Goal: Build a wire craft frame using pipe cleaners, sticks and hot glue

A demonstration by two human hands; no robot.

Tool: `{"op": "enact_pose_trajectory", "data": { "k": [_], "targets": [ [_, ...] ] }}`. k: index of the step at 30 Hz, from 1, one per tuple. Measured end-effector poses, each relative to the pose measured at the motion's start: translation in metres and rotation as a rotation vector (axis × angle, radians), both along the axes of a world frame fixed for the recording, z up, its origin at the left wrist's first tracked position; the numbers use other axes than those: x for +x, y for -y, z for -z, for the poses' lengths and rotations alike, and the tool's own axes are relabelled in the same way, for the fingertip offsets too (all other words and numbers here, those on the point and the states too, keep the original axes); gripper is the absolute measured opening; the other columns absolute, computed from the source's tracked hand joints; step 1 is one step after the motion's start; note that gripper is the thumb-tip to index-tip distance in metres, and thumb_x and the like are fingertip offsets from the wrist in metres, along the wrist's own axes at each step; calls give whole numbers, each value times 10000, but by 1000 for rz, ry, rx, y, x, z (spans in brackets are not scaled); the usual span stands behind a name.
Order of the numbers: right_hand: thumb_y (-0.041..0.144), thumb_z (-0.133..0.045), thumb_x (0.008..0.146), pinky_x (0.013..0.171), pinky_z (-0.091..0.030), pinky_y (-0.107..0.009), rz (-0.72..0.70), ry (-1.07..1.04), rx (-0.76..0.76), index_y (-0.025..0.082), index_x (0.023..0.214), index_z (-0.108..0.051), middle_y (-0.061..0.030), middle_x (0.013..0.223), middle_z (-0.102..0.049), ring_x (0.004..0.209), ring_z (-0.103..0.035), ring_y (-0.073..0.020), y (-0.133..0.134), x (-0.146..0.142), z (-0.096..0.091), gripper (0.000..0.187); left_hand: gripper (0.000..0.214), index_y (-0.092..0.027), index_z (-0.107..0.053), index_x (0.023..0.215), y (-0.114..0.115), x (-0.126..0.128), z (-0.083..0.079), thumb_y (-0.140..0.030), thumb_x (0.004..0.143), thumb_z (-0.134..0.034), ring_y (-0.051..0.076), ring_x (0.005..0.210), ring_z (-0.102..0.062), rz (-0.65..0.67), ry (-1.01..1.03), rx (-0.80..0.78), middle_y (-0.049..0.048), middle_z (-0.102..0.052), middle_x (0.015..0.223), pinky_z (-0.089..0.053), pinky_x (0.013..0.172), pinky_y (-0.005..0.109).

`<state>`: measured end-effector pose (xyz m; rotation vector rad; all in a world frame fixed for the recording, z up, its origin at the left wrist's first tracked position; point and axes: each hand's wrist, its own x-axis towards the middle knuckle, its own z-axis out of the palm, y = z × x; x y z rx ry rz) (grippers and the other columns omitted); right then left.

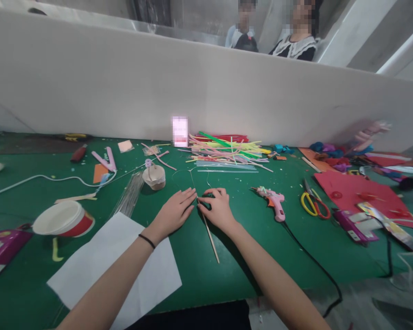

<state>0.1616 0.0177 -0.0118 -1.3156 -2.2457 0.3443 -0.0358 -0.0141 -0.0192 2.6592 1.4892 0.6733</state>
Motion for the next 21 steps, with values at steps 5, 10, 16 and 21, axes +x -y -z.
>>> {"op": "enact_pose_trajectory", "data": {
  "k": [5,10,16,21],
  "targets": [
    [372,-690,842,915,-331,-414,13,-44,-7,310,942,-767,-41,1136,-645,1132,-396,-271,0,0,1,141,467,-176,-432,1443,5,2,-1,-339,1014,-339,199,1390,-423,60,-51,-67,104,-475,1489,-339,1158,453],
    [398,-736,805,912,-341,-405,42,-93,-49,288,847,-762,-39,1114,-645,1114,-418,-251,-1,0,0,121,479,-183,-432,1445,5,1,-1,-376,1015,-345,214,1400,-407,85,-118,-70,105,-439,1513,-322,1163,467],
    [396,-730,811,916,-338,-406,39,-89,-42,275,824,-761,-37,1113,-650,1112,-420,-251,-2,1,0,125,465,-171,-432,1441,4,3,-1,-335,1016,-338,232,1416,-379,87,-143,-51,104,-433,1518,-313,1161,488],
    [390,-714,827,915,-331,-405,47,-65,-52,278,844,-763,-36,1115,-654,1108,-422,-249,0,0,-3,123,454,-166,-466,1419,4,5,-2,-298,1012,-315,224,1396,-412,67,-143,-75,96,-470,1494,-307,1170,473]
  ]
}}
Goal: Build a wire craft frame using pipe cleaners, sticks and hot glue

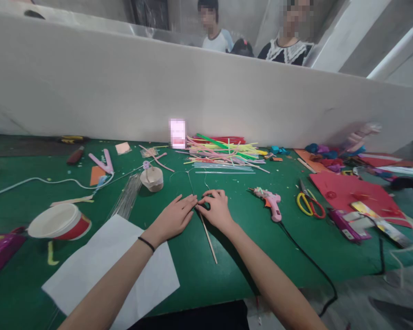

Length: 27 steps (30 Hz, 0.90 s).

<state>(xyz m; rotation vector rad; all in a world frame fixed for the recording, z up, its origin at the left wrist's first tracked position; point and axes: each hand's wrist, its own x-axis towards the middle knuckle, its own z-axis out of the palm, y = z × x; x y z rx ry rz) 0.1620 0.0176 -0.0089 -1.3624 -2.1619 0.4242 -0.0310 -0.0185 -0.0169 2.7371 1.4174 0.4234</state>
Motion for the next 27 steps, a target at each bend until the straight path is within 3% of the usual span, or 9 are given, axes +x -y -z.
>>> {"op": "enact_pose_trajectory", "data": {
  "k": [8,20,25,27],
  "targets": [
    [448,-692,831,942,-328,-439,13,57,-77,357,983,-767,3,1246,-636,1173,-394,-290,17,12,-4,192,460,-191,-499,1397,-2,-1,3,-357,1013,-308,209,1387,-426,6,48,-19,81,-478,1489,-299,1179,447],
    [361,-761,761,928,-355,-459,73,8,-49,354,1122,-698,-39,1236,-600,1159,-432,-298,121,52,-3,367,483,-179,-506,1392,-2,1,1,-399,1015,-298,211,1398,-410,-7,49,-39,79,-461,1500,-282,1190,441],
    [289,-690,823,881,-337,-456,214,21,67,250,828,-689,-48,1130,-638,1121,-465,-299,148,48,1,39,487,-178,-498,1398,-1,2,0,-400,1015,-294,197,1396,-413,-12,74,-51,76,-465,1499,-289,1190,422],
    [238,-670,827,889,-326,-452,236,13,106,220,741,-640,-46,1101,-645,1122,-471,-292,152,45,3,93,488,-169,-499,1395,-1,2,-1,-396,1016,-290,192,1394,-416,-12,85,-56,79,-473,1494,-291,1190,414]
  ]
}}
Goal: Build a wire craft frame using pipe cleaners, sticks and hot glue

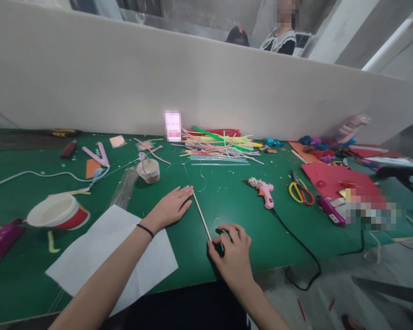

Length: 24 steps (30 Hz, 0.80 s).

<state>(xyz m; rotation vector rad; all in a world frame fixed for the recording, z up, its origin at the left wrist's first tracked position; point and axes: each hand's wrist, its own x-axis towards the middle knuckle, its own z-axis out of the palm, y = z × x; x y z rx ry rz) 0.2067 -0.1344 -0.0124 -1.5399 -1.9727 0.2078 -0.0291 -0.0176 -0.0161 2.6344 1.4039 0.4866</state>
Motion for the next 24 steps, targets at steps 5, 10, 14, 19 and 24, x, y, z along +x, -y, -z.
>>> {"op": "enact_pose_trajectory", "data": {
  "k": [5,10,14,19,24],
  "targets": [
    [160,-655,796,886,-317,-434,-6,-38,51,200,676,-572,-30,1074,-663,1130,-472,-282,0,-5,4,152,476,-181,-505,1389,0,1,-1,-383,1016,-289,195,1391,-419,-4,13,-5,73,-476,1493,-293,1189,420],
    [152,-656,784,875,-326,-422,-5,-80,69,203,685,-570,-31,1032,-672,1108,-486,-275,-1,-4,3,141,470,-175,-513,1382,0,1,0,-378,1011,-307,206,1393,-418,2,-10,-9,78,-468,1498,-297,1187,429],
    [166,-664,786,893,-324,-429,-4,-75,67,208,696,-584,-28,1028,-669,1124,-475,-279,0,-3,4,128,467,-173,-519,1375,0,1,0,-378,1009,-313,208,1383,-431,2,-4,6,85,-482,1488,-300,1185,432],
    [209,-668,801,873,-337,-421,4,-57,31,228,808,-642,-38,1027,-657,1095,-487,-275,0,-3,2,33,461,-185,-513,1381,0,1,-1,-367,1009,-311,203,1384,-431,3,6,13,81,-489,1482,-307,1181,431],
    [257,-667,818,844,-350,-414,18,-42,-14,239,844,-661,-52,1035,-646,1086,-492,-281,-2,-6,-1,32,474,-164,-507,1386,-1,1,0,-368,1011,-303,208,1396,-412,4,-4,-3,92,-468,1495,-301,1186,441]
  ]
}}
